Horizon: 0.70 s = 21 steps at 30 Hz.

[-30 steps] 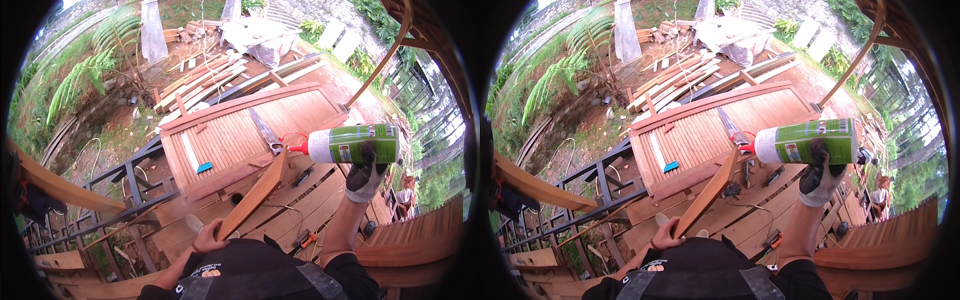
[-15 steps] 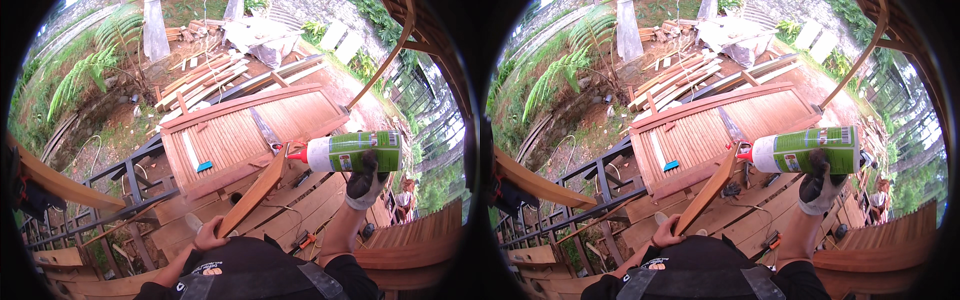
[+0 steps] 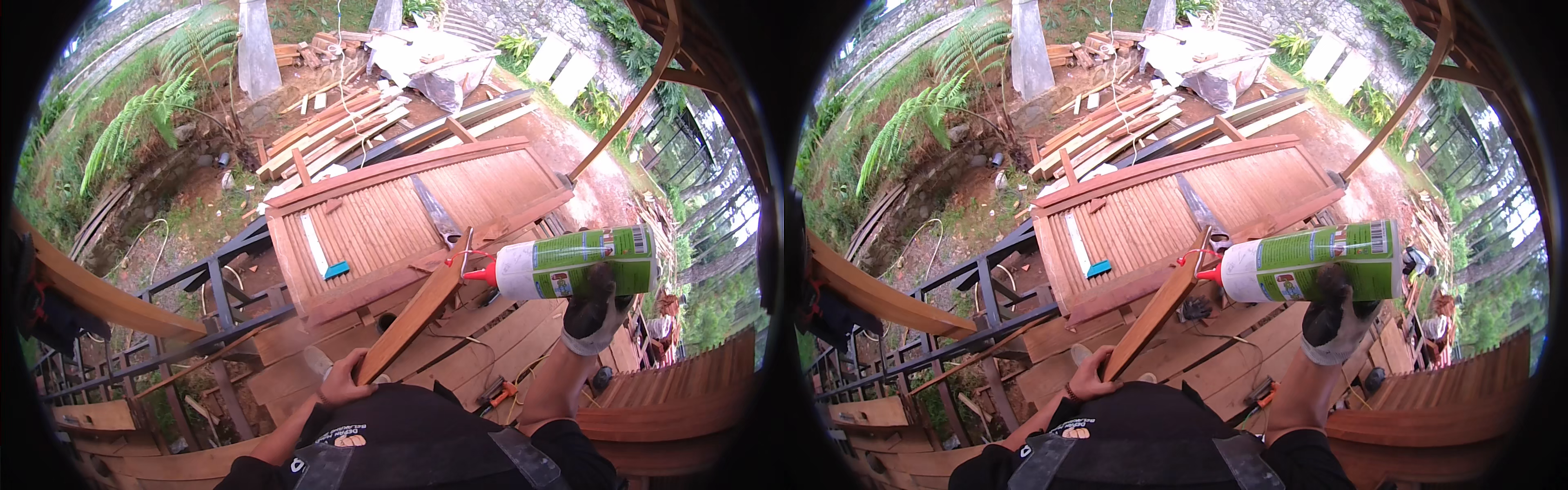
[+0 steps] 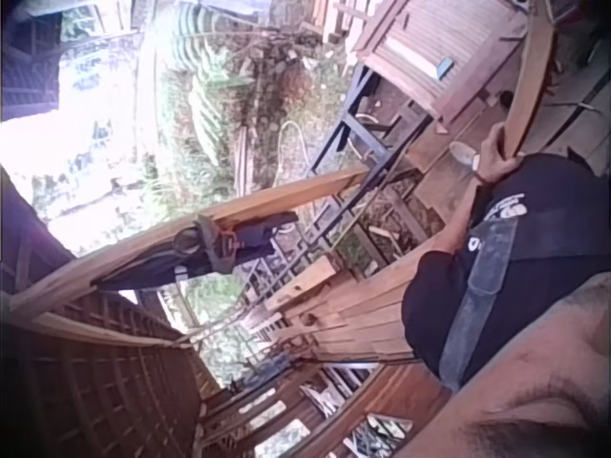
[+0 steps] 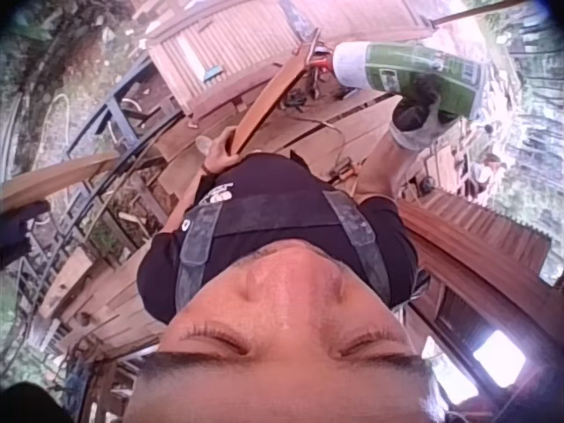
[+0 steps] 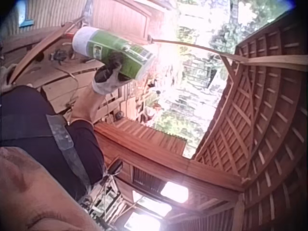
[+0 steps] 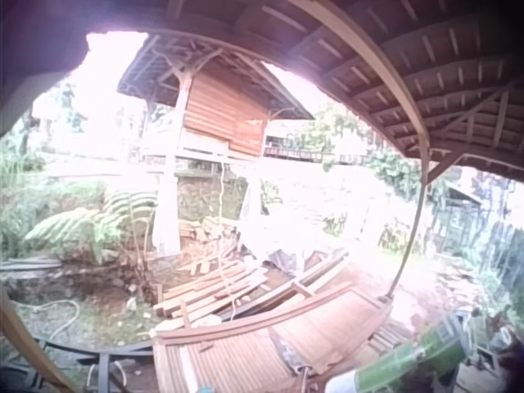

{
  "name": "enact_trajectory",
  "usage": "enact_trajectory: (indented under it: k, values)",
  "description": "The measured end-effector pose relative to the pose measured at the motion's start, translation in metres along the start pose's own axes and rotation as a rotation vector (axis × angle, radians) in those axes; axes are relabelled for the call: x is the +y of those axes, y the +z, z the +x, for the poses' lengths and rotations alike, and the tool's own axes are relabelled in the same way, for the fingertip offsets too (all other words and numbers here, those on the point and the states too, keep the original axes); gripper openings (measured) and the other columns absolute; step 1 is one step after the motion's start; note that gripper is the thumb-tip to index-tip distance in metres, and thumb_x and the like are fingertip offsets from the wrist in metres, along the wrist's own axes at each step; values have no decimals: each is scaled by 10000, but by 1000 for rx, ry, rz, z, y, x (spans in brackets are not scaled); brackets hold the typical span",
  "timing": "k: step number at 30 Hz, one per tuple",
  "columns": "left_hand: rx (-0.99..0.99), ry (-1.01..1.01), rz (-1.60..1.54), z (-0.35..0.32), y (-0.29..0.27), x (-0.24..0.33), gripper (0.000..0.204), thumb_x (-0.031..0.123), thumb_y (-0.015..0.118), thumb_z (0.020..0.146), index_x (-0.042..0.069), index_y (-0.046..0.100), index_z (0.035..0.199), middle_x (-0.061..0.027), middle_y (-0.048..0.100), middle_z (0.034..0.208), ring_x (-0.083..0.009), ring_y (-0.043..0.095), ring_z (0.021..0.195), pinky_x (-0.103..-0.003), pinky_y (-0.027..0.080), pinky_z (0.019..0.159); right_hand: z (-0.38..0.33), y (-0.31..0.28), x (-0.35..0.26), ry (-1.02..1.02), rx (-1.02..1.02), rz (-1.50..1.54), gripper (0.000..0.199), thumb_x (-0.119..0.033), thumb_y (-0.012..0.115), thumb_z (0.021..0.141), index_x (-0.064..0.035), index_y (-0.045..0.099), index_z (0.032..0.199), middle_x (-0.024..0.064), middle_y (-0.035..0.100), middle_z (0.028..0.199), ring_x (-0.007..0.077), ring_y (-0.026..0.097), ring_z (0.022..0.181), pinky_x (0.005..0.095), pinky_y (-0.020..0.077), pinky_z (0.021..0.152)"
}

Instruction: The person assembles a wooden slatted panel by applying glue to the edges of wooden planks and securing them with a nail gun. They use a square ruler to align the planks and a sanding block to smooth the surface. The person also retrieves additional planks from a nearby pile and continues the assembly process.

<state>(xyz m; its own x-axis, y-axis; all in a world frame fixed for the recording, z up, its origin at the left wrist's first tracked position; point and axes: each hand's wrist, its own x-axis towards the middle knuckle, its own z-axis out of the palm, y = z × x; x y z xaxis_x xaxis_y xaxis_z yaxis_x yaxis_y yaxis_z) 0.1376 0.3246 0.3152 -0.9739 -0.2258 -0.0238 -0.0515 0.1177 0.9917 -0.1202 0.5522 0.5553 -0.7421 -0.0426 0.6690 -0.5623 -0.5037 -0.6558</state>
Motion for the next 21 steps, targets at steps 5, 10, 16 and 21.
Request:
enact_trajectory:
  k: [5,10,16,21]
  values:
    - [95,-68,-128,23,-9,5,688,192,774,645,34,487,1250,-69,583,1086,-131,527,1031,-292,406,929,-14,-4,1,86,4,-57,543,-230,607,906,16,408,1348,216,536,1280,363,549,1159,497,445,999]
    - [396,45,-340,97,-80,12,663,227,735,778,-24,414,1301,-70,549,1072,-134,524,980,-277,444,859,-23,28,1,101,6,396,691,-281,646,887,2,302,1415,249,418,1398,405,472,1244,572,399,1044]
    - [838,139,-673,148,-130,78,340,307,669,875,69,460,998,-2,450,664,-108,473,466,-261,412,386,-71,48,9,277,-125,343,899,-425,744,788,-4,264,1422,215,458,1355,403,485,1232,556,432,1025]
    - [954,94,-899,146,-127,90,324,351,665,876,98,467,830,-3,424,566,-131,470,402,-270,413,354,-90,61,15,226,-280,265,829,-405,702,831,-5,275,1419,218,476,1353,406,499,1221,549,444,1011]
